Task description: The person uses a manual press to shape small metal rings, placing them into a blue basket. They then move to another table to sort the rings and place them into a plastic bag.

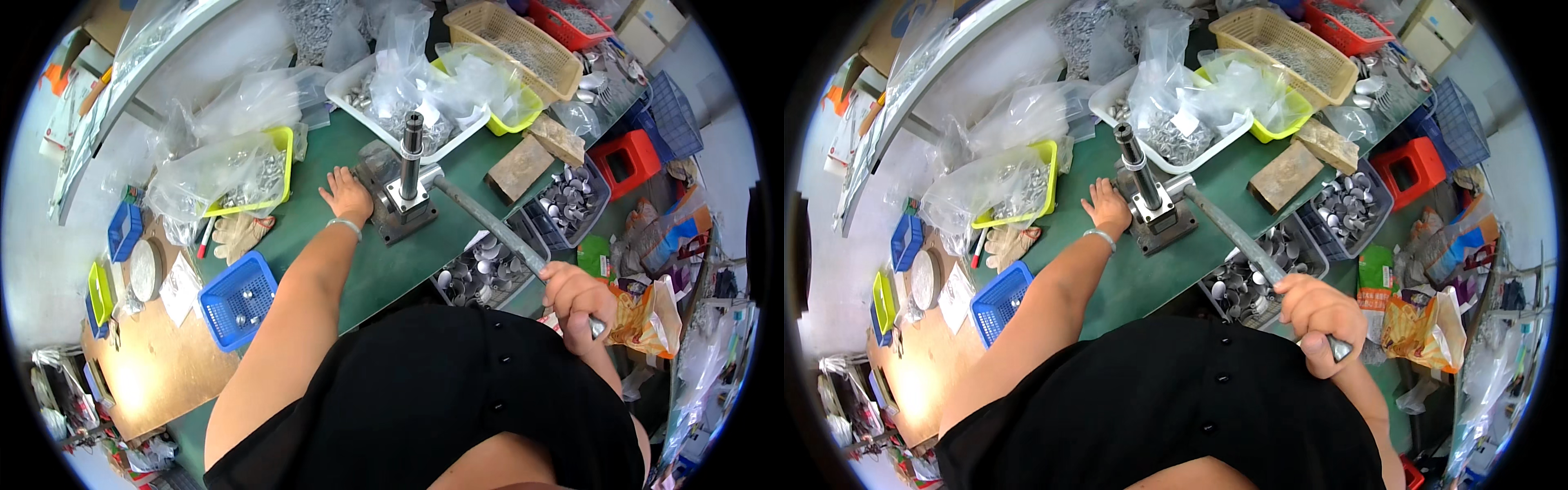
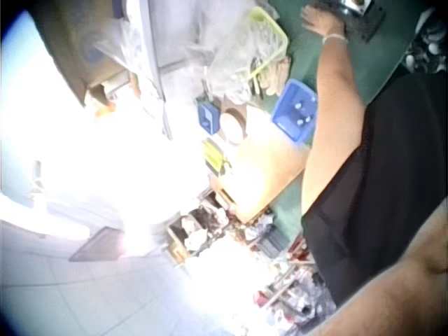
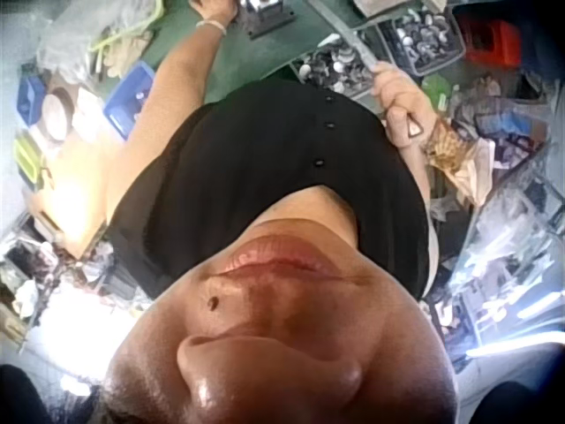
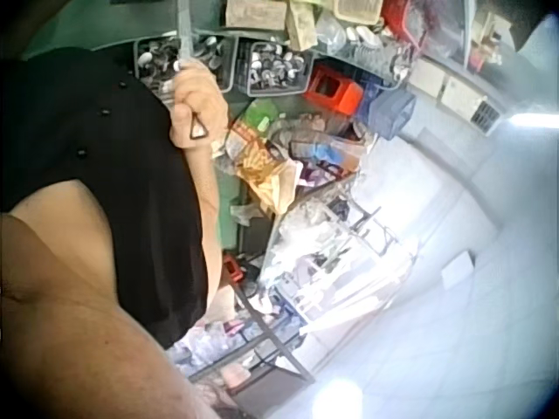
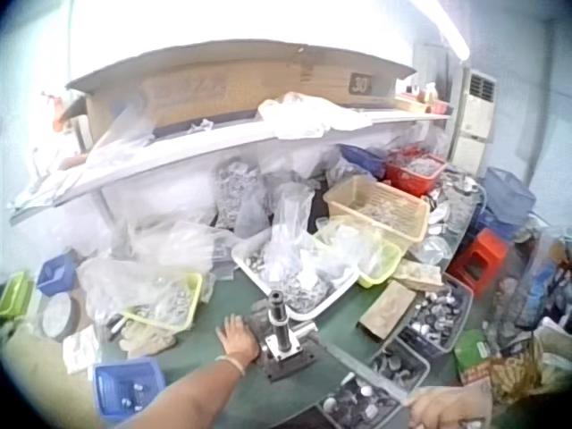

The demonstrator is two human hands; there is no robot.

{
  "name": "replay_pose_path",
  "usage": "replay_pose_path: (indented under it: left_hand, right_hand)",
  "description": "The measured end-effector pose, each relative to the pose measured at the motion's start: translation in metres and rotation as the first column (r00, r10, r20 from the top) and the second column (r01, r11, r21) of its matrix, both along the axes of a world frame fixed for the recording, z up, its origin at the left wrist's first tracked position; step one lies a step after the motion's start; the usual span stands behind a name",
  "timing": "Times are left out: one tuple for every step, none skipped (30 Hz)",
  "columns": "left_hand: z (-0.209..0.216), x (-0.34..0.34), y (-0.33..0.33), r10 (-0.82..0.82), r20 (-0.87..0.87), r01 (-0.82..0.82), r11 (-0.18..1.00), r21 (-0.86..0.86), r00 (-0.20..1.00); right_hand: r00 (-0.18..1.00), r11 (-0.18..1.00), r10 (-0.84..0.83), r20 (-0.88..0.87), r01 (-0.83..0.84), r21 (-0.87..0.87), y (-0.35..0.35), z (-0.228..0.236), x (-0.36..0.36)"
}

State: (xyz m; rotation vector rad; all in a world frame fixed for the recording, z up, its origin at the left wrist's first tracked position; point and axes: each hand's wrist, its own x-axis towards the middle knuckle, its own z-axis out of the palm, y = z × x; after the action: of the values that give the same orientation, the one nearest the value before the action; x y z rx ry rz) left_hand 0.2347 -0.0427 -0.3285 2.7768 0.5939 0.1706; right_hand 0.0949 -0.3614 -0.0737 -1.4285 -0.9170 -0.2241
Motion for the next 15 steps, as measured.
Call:
replay_pose_path:
  left_hand:
    - [-0.002, 0.000, 0.001, 0.016, 0.015, -0.016, 1.000, -0.010, 1.000]
    - [-0.003, 0.000, 0.001, 0.028, 0.022, -0.028, 0.999, -0.028, 0.999]
    - [-0.002, 0.001, 0.000, 0.018, 0.020, -0.017, 0.999, -0.028, 1.000]
    - [0.001, 0.001, 0.000, 0.009, 0.016, -0.009, 1.000, -0.027, 1.000]
    - [0.001, -0.004, 0.005, 0.023, 0.006, -0.023, 1.000, -0.011, 1.000]
    - [0.000, -0.008, 0.008, 0.031, 0.008, -0.031, 1.000, -0.002, 0.999]
    - [0.000, -0.006, 0.007, 0.015, 0.019, -0.015, 1.000, 0.006, 1.000]
    - [0.001, -0.001, -0.002, -0.033, 0.029, 0.032, 0.999, 0.012, 0.999]
    - [-0.001, 0.002, -0.008, -0.055, 0.025, 0.055, 0.998, 0.014, 0.998]
    - [-0.001, 0.006, -0.003, -0.043, 0.036, 0.041, 0.999, 0.032, 0.998]
    - [0.000, 0.000, -0.006, -0.031, 0.019, 0.031, 0.999, 0.026, 0.999]
    - [0.005, 0.003, -0.006, -0.048, -0.016, 0.048, 0.999, 0.024, 0.999]
    - [0.002, -0.001, -0.002, -0.026, -0.021, 0.027, 0.999, 0.028, 0.999]
    - [-0.002, -0.002, 0.003, -0.002, -0.021, 0.003, 0.999, 0.034, 1.000]
    - [-0.004, -0.002, 0.008, 0.021, -0.020, -0.021, 0.999, 0.039, 1.000]
  right_hand:
    - [1.000, 1.000, 0.003, -0.008, -0.003, 0.024, 0.008, 0.003, 0.006]
    - [0.998, 0.998, 0.055, -0.016, -0.054, 0.033, 0.017, 0.017, 0.015]
    - [0.994, 0.993, 0.109, -0.024, -0.108, 0.043, 0.022, 0.026, 0.030]
    - [0.989, 0.990, 0.136, -0.062, -0.133, 0.054, 0.035, 0.039, 0.053]
    - [0.977, 0.991, 0.123, -0.173, -0.111, 0.080, 0.060, 0.053, 0.087]
    - [0.950, 0.997, 0.064, -0.306, -0.046, 0.063, 0.095, 0.072, 0.125]
    - [0.916, 1.000, -0.018, -0.402, 0.022, 0.006, 0.128, 0.087, 0.161]
    - [0.885, 0.996, -0.081, -0.459, 0.056, -0.067, 0.154, 0.095, 0.204]
    - [0.854, 0.987, -0.136, -0.502, 0.074, -0.141, 0.169, 0.098, 0.241]
    - [0.839, 0.984, -0.144, -0.525, 0.064, -0.167, 0.181, 0.099, 0.259]
    - [0.821, 0.983, -0.143, -0.553, 0.056, -0.173, 0.189, 0.095, 0.261]
    - [0.824, 0.988, -0.125, -0.553, 0.051, -0.147, 0.191, 0.095, 0.264]
    - [0.834, 0.994, -0.086, -0.545, 0.033, -0.107, 0.194, 0.096, 0.258]
    - [0.850, 0.999, -0.007, -0.526, -0.012, -0.033, 0.187, 0.098, 0.241]
    - [0.855, 0.991, 0.132, -0.502, -0.126, 0.047, 0.173, 0.098, 0.229]
